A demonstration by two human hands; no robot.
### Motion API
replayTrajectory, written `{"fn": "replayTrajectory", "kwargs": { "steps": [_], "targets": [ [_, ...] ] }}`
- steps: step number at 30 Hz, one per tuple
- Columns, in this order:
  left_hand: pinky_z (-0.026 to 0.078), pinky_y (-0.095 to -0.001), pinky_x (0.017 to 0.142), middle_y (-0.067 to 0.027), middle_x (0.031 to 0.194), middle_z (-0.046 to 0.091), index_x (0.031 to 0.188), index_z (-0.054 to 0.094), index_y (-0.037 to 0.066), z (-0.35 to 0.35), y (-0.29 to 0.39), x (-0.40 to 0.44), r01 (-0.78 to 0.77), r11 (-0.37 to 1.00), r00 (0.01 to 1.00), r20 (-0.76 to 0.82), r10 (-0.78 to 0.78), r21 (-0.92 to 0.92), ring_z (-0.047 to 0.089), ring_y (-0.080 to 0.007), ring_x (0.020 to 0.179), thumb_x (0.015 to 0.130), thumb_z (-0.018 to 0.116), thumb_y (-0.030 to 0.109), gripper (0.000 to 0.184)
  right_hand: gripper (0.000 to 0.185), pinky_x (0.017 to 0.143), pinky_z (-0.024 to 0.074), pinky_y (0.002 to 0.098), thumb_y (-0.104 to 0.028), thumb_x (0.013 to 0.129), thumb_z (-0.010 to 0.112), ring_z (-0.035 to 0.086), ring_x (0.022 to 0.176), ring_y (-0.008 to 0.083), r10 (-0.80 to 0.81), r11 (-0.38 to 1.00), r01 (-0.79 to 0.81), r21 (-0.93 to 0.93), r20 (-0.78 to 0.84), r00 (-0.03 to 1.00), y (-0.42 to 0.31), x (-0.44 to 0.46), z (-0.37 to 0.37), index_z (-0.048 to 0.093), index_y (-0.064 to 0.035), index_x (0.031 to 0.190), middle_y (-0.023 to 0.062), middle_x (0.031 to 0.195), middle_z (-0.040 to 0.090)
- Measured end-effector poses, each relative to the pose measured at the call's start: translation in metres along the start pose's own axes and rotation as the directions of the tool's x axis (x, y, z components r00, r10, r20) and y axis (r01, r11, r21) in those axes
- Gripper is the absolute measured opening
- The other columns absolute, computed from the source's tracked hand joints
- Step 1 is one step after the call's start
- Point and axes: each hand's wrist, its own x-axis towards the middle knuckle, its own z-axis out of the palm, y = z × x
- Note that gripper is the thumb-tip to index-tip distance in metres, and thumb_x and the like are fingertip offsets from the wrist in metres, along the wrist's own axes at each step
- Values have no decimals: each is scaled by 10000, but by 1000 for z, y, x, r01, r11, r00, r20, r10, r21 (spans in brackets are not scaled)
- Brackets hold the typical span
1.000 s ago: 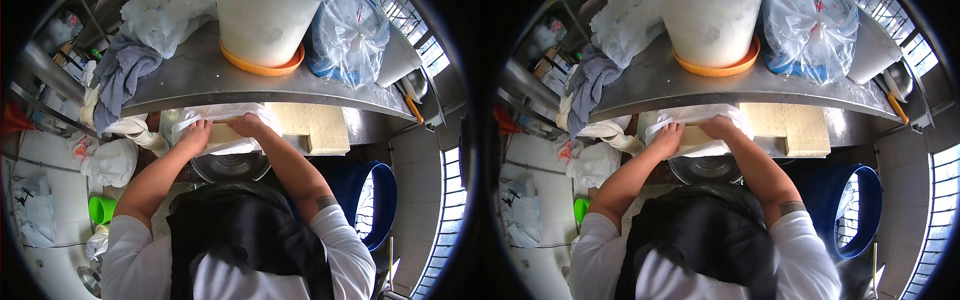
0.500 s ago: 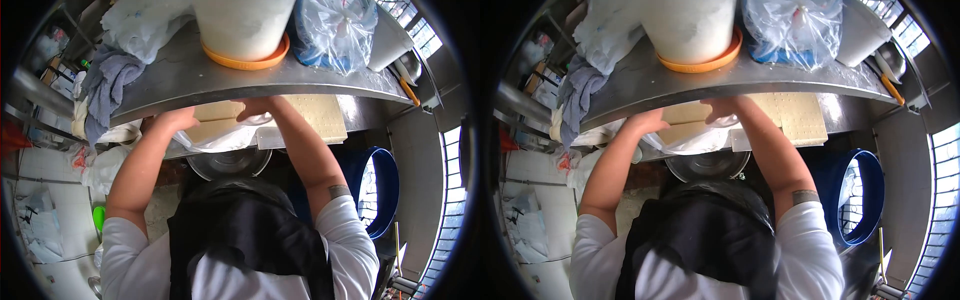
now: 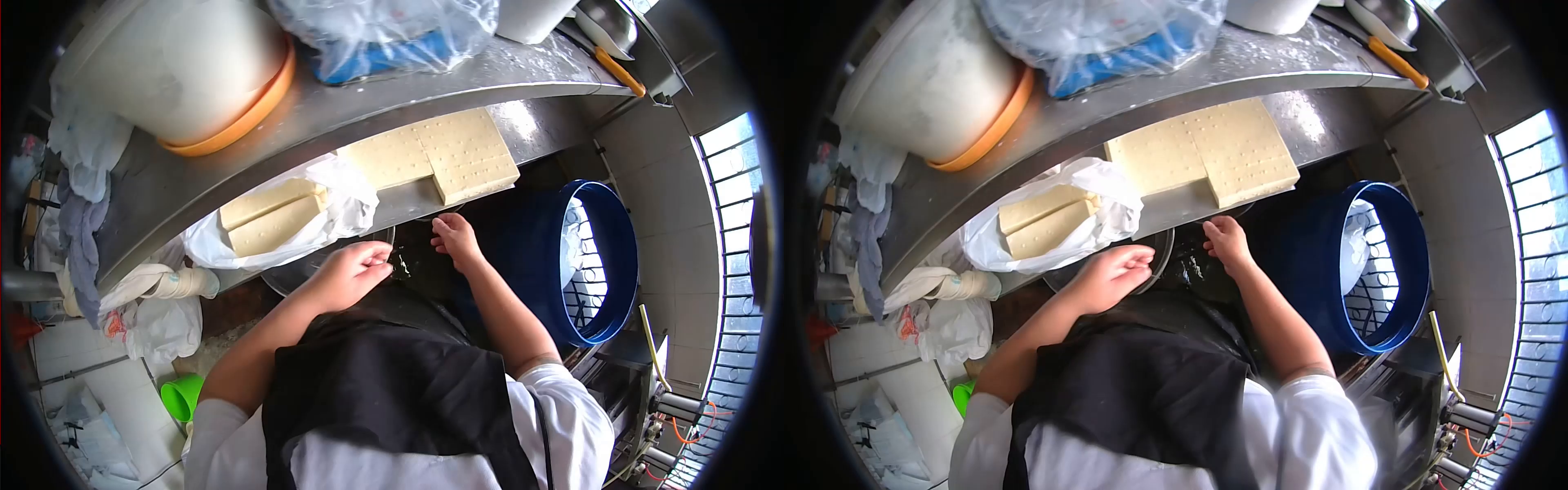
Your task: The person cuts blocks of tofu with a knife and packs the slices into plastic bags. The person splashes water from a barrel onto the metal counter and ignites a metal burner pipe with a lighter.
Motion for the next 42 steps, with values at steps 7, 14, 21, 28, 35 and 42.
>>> {"fn": "replayTrajectory", "kwargs": {
  "steps": [7,14,21,28,35,42],
  "targets": [
    [423,-631,1066,-393,1263,651,1292,592,-188,25,-96,141,472,742,720,-694,-14,475,620,-512,1234,984,669,478,738,669,695,559,341,-412,991,730,647,921,205,320,757,-56,651,-295,900,30,76,-37,448,2,1435,135,1193,622],
    [466,-542,1094,-360,1446,569,1363,584,-141,-11,-75,214,627,726,460,-617,-638,-282,557,-442,1376,1001,673,502,743,1067,712,582,402,-300,998,715,675,1029,304,306,893,-132,429,-368,878,18,104,-36,-78,1,1645,244,1356,587],
    [430,-470,1144,-237,1521,577,1433,600,-51,-39,-112,233,341,716,453,-561,-693,-609,536,-362,1422,978,735,402,657,870,986,578,570,-201,1036,686,542,1350,392,384,825,-187,534,-286,878,-7,87,-37,52,-51,1612,212,1567,401],
    [502,-346,510,-135,1026,689,1190,572,3,14,-72,173,303,822,587,-585,-560,-482,661,-227,761,875,805,209,443,930,876,578,504,-541,990,705,631,1171,399,322,563,-124,817,-79,943,32,77,-18,196,-93,1627,213,1555,431],
    [551,-297,784,-58,1052,699,1148,633,2,41,-16,16,174,847,855,-350,-383,-502,657,-137,894,893,774,78,301,402,1050,526,464,-252,1063,630,656,1203,321,216,357,-457,815,404,889,18,17,40,590,32,1344,161,1295,672],
    [484,-326,1000,-72,1225,619,1336,510,1,-66,30,-82,84,970,723,-656,-216,-227,579,-153,1110,933,749,80,475,504,1004,533,389,-128,996,710,672,1150,229,-315,771,-7,637,392,865,-129,-66,67,518,13,1440,138,1283,685]
  ]
}}
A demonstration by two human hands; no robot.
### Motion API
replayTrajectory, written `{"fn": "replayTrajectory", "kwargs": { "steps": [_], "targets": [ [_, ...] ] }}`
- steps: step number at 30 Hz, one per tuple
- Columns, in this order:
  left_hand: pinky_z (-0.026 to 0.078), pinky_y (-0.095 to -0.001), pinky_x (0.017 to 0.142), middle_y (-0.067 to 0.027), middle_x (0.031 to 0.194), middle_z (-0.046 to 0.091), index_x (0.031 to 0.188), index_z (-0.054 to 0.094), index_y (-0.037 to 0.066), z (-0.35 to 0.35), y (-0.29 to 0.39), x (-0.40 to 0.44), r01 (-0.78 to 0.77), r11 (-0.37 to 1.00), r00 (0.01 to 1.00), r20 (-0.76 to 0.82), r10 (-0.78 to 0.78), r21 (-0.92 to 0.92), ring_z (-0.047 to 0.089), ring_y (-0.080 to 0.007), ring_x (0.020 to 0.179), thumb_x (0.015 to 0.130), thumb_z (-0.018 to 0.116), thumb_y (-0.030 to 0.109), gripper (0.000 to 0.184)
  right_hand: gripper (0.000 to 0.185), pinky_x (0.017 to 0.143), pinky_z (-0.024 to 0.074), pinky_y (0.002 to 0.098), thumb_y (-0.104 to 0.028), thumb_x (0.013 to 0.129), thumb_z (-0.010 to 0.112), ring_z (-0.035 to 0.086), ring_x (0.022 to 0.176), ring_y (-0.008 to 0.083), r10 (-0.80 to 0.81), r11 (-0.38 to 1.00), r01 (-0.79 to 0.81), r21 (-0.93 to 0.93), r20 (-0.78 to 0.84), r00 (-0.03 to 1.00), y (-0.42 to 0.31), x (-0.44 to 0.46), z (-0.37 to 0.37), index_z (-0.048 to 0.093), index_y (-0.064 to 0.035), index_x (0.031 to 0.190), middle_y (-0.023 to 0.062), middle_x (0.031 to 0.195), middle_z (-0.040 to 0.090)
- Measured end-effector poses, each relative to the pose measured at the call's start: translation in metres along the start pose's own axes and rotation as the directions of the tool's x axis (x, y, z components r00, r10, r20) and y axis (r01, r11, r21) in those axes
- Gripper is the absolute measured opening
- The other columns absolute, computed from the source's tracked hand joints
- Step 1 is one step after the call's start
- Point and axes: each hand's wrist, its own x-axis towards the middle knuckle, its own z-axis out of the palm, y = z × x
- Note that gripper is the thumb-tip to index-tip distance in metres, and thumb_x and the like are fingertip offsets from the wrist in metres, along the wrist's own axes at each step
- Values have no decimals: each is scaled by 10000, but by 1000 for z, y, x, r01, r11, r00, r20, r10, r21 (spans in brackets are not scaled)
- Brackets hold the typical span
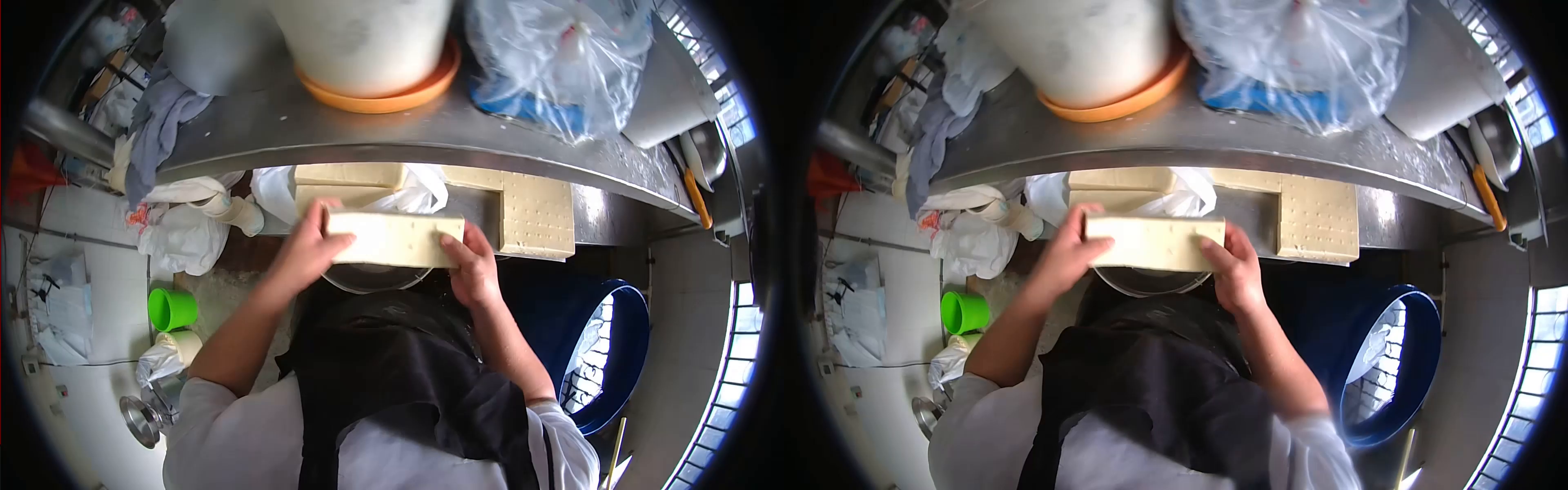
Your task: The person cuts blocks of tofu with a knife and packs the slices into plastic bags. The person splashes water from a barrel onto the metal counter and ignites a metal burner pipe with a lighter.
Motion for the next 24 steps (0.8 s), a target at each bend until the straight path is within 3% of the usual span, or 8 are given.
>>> {"fn": "replayTrajectory", "kwargs": {
  "steps": [3,8,10,14,17,19,23,24],
  "targets": [
    [447,-357,1104,-80,1379,607,1463,495,26,-48,12,36,-173,984,976,-140,166,-36,563,-174,1274,965,715,83,547,512,964,536,337,-90,1021,687,670,1119,206,-114,947,146,-285,126,985,-18,29,59,481,-7,1482,162,1246,686],
    [495,-398,1034,-86,1397,605,1488,528,49,-97,-11,107,142,987,979,-161,-128,76,561,-178,1257,1009,681,176,518,489,943,521,344,-99,974,718,642,1032,177,51,896,14,-443,134,990,30,141,71,538,-20,1422,112,1153,675],
    [514,-411,1006,-86,1410,604,1501,519,44,-99,-20,133,235,967,960,-182,-214,98,563,-178,1250,1027,657,204,519,434,959,507,349,-71,932,731,629,1020,194,-142,818,254,-517,246,959,48,183,61,595,-11,1340,82,1182,659],
    [490,-439,1040,-107,1502,566,1512,518,50,-87,-21,147,247,946,948,-257,-190,211,533,-237,1321,1072,575,338,528,398,981,494,355,-53,916,718,607,1060,210,-239,793,298,-532,178,955,51,200,73,625,-11,1301,65,1222,641],
    [436,-430,1144,-164,1527,578,1462,573,46,-93,-55,162,110,868,964,-265,26,485,534,-312,1393,1082,548,353,490,369,1003,491,378,-123,957,717,588,1119,212,-294,247,482,-841,409,864,50,201,67,627,13,1288,124,1201,647],
    [464,-463,1113,-203,1448,628,1412,615,43,-96,-39,150,14,616,977,-142,159,787,594,-361,1325,1072,554,339,455,352,995,499,379,-128,975,708,604,1109,218,-367,216,497,-841,401,839,42,183,71,630,17,1286,132,1181,662],
    [443,-458,1146,-252,1485,584,1456,569,13,-98,29,89,-40,585,998,2,66,810,558,-414,1371,1014,668,376,581,198,880,541,423,-93,980,662,665,910,373,-466,360,611,-705,432,772,2,126,71,674,24,1139,216,992,705],
    [451,-463,1136,-268,1437,612,1427,584,-14,-100,21,78,-41,574,996,-15,92,818,571,-426,1348,1003,687,378,586,208,943,542,363,-67,1036,651,681,1044,190,-222,445,324,-835,248,943,-10,102,64,682,11,1226,109,1063,735]
  ]
}}
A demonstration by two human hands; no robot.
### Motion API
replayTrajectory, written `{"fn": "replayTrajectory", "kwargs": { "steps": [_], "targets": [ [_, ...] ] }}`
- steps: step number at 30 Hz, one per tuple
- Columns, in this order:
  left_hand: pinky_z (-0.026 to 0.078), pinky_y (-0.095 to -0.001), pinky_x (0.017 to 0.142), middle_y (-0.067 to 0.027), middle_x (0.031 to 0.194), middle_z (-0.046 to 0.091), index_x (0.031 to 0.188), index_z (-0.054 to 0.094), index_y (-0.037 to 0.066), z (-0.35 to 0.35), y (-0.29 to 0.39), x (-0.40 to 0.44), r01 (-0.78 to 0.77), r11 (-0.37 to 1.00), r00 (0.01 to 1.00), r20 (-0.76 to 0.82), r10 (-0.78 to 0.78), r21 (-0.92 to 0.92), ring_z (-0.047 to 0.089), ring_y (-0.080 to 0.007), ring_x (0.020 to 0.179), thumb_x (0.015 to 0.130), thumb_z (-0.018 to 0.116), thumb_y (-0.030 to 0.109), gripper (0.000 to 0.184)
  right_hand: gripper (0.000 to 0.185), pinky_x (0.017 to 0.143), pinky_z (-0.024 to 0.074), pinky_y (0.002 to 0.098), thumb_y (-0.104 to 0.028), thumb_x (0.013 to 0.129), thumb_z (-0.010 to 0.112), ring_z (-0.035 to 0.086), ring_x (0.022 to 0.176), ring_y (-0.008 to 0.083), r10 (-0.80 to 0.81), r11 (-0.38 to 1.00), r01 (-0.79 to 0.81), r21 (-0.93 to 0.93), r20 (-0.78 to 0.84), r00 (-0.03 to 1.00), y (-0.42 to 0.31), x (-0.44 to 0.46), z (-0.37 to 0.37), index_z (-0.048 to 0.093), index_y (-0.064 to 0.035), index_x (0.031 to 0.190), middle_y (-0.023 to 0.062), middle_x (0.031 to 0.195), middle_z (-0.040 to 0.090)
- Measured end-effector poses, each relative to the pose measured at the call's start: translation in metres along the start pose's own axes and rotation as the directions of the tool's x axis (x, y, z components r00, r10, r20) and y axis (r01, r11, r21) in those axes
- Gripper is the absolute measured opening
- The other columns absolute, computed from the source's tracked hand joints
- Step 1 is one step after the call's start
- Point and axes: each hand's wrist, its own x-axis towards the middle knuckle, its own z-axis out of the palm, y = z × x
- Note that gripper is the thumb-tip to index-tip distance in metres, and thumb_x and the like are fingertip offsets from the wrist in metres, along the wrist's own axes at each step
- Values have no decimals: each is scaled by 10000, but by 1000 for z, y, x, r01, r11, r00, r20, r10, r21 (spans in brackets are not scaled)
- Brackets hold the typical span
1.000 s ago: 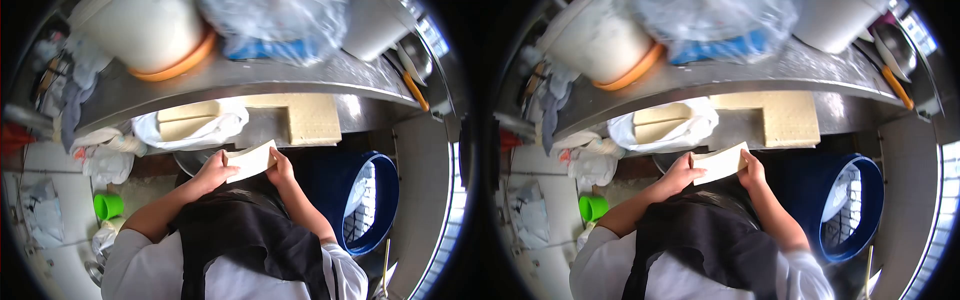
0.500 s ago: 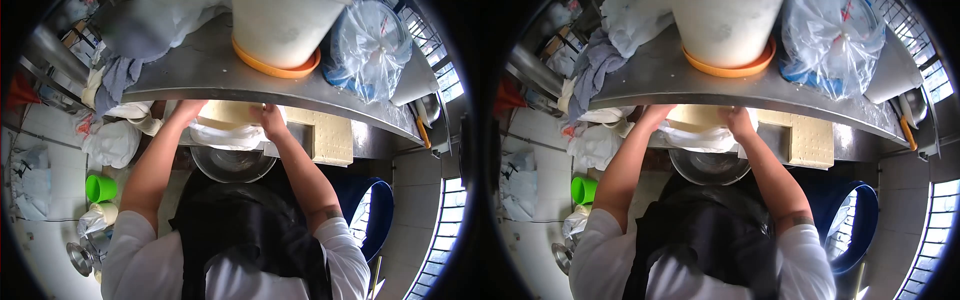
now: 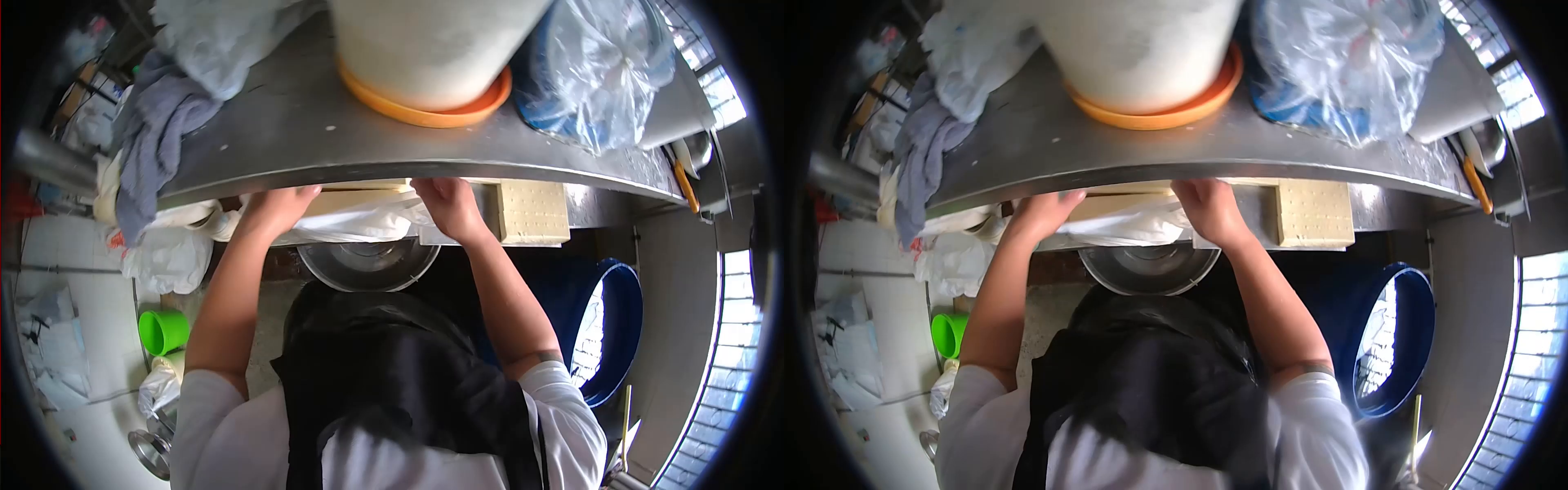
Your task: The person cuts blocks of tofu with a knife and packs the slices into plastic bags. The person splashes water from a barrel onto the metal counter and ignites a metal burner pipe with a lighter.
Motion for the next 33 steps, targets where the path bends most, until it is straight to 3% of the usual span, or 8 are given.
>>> {"fn": "replayTrajectory", "kwargs": {
  "steps": [3,5,9,13,15,23,29,33],
  "targets": [
    [507,-452,1072,-300,1334,663,1365,605,-74,-1,31,-30,5,999,993,120,-9,35,639,-397,1267,1009,701,372,579,149,814,572,352,-89,1021,688,742,915,216,-125,988,93,-120,-295,947,22,-55,-17,712,4,1135,131,973,761],
    [545,-421,1019,-265,1250,706,1351,624,-50,27,71,-46,15,968,988,151,24,-249,675,-304,1234,1010,728,309,505,150,785,576,450,-144,998,692,719,918,424,-33,988,-24,-151,-366,930,65,-87,-21,699,-10,1066,228,955,728],
    [561,-389,975,-174,1282,684,1399,583,-18,117,160,-51,-184,587,844,180,506,-788,656,-241,1211,988,773,191,499,206,792,591,451,-217,994,698,748,910,416,422,895,-446,-25,-278,863,147,-156,-15,735,-18,1033,229,964,751],
    [493,-476,1096,-279,1351,654,1407,569,-18,251,197,40,-60,736,971,131,199,-675,618,-378,1304,1009,715,321,542,267,860,596,416,-252,978,715,764,962,351,513,857,-513,44,-152,845,176,-205,-16,747,-27,1118,197,1008,772],
    [412,-517,1168,-283,1416,619,1455,549,5,278,206,101,17,955,994,-98,-49,-297,574,-388,1358,1026,641,402,591,282,873,594,411,-258,977,714,762,980,344,541,841,-537,69,-139,829,171,-222,-24,743,-27,1137,196,1030,772],
    [253,-474,1259,-168,1661,431,1615,429,124,341,173,218,179,625,964,7,-267,-760,378,-394,1533,924,761,388,811,316,832,593,372,-269,996,703,767,901,262,709,702,-679,214,-121,695,206,-279,-45,731,-26,1195,166,997,781],
    [379,-507,1142,-132,1500,596,1485,550,146,342,131,227,597,297,785,465,-409,-746,547,-316,1369,917,766,357,643,316,673,566,322,-238,1029,677,687,746,147,742,609,-628,484,-67,667,216,-246,-48,689,22,1208,67,870,714],
    [509,-336,630,-26,1028,682,1174,608,129,263,213,109,452,529,888,307,-342,-718,645,-146,851,906,751,185,309,334,698,585,331,-275,1047,681,690,799,178,737,503,-569,650,21,676,205,-195,-48,660,-8,1245,75,962,700]
  ]
}}
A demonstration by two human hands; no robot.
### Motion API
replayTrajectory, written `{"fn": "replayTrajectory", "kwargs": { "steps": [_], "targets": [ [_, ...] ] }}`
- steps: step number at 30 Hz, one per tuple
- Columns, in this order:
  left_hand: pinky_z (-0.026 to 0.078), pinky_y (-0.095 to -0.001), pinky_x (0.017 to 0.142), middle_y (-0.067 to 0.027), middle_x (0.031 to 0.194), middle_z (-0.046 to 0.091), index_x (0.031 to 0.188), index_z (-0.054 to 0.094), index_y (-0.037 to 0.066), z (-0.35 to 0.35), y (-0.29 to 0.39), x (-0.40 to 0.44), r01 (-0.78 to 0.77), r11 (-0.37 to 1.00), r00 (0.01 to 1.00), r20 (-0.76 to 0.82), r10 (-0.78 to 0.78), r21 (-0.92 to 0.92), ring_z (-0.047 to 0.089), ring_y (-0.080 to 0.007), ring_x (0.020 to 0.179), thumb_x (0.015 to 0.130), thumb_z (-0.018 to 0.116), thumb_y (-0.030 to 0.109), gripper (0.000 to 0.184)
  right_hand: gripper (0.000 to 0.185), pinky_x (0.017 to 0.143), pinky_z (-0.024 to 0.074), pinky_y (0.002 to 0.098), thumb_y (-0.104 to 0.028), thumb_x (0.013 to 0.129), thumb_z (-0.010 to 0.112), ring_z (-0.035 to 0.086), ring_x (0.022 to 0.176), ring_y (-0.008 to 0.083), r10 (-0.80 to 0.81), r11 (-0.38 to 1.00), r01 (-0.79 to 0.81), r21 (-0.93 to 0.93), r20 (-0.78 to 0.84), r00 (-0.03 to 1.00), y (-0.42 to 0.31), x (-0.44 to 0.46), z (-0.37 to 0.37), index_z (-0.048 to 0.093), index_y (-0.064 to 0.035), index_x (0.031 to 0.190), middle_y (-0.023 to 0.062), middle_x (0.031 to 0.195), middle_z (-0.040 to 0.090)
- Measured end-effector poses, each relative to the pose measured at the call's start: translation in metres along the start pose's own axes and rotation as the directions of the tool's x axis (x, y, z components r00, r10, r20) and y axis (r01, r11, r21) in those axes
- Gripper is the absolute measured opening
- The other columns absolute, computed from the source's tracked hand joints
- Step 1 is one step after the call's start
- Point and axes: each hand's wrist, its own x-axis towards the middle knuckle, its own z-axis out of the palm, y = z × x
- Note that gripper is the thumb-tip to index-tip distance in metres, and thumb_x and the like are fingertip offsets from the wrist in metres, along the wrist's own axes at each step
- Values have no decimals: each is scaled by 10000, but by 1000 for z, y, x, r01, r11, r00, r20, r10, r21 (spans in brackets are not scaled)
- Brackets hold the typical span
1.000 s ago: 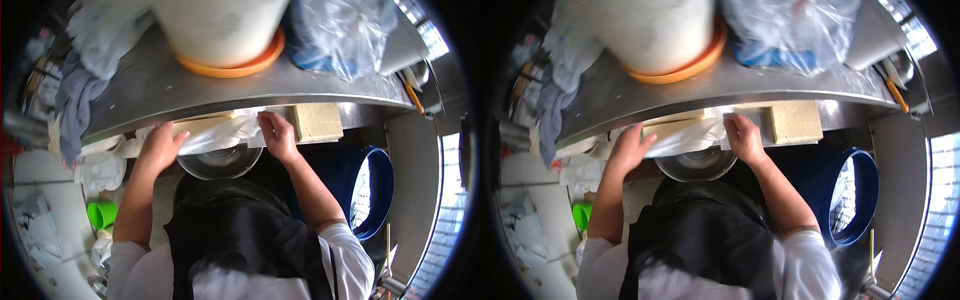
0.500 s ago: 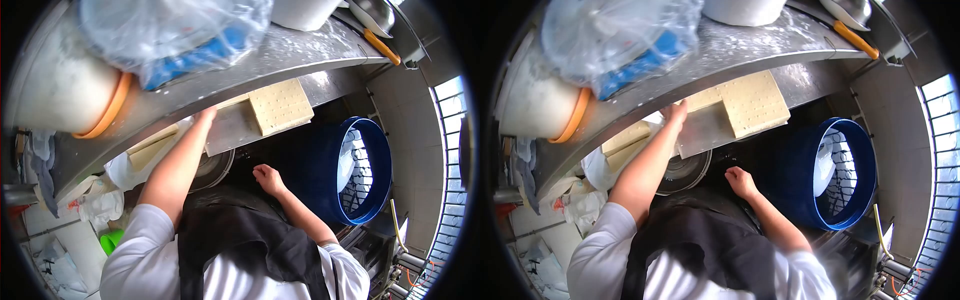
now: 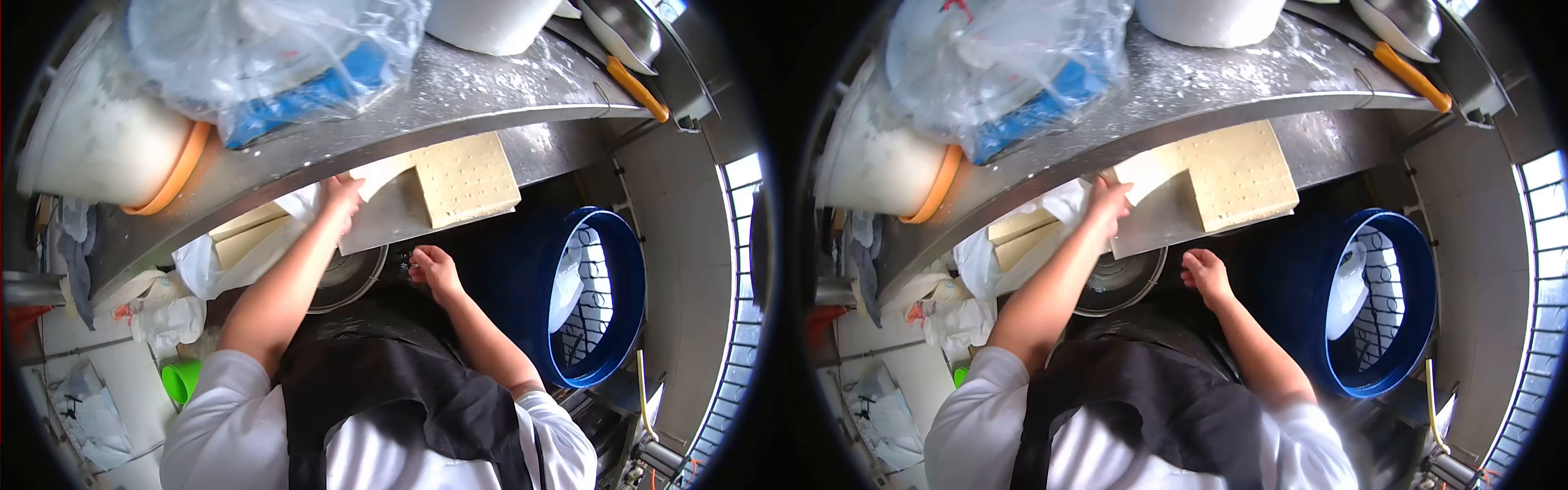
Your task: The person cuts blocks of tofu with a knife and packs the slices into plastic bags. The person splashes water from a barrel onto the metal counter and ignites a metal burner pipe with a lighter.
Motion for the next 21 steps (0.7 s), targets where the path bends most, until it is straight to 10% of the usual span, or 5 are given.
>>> {"fn": "replayTrajectory", "kwargs": {
  "steps": [7,12,14,17,21],
  "targets": [
    [490,-284,638,-46,950,608,1092,538,61,-22,-74,-36,-140,988,985,107,133,62,596,-116,798,936,767,219,319,709,898,598,525,-583,1033,621,709,956,378,194,669,-250,700,161,968,-22,52,60,487,36,1350,184,1118,662],
    [558,-395,754,-144,1098,666,1366,488,-32,-22,-85,-14,-15,989,998,60,6,147,671,-237,937,953,770,338,622,600,853,611,498,-472,1064,625,717,925,348,149,792,-180,583,101,984,-24,53,73,488,32,1361,178,1132,650],
    [563,-484,941,-282,1327,639,1529,327,-77,-15,-85,-11,-331,856,919,-69,387,397,674,-389,1162,954,757,384,854,500,814,612,423,-404,1059,653,728,962,301,32,938,-25,345,-16,999,-23,46,71,518,-16,1344,158,1101,675],
    [517,-491,1069,-361,1492,521,1557,265,-88,-23,-21,-28,-137,881,988,-2,155,453,590,-446,1335,946,751,387,914,408,744,585,343,-293,1051,675,697,870,200,-65,974,95,206,-148,987,-22,48,60,563,-21,1334,100,1091,675],
    [516,-471,1081,-310,1553,464,1610,258,15,-6,-28,45,-123,978,990,-48,133,170,553,-455,1362,946,749,250,858,389,735,567,317,-241,1040,694,652,845,152,-68,970,138,201,-320,945,-30,54,40,604,-8,1338,57,1026,664]
  ]
}}
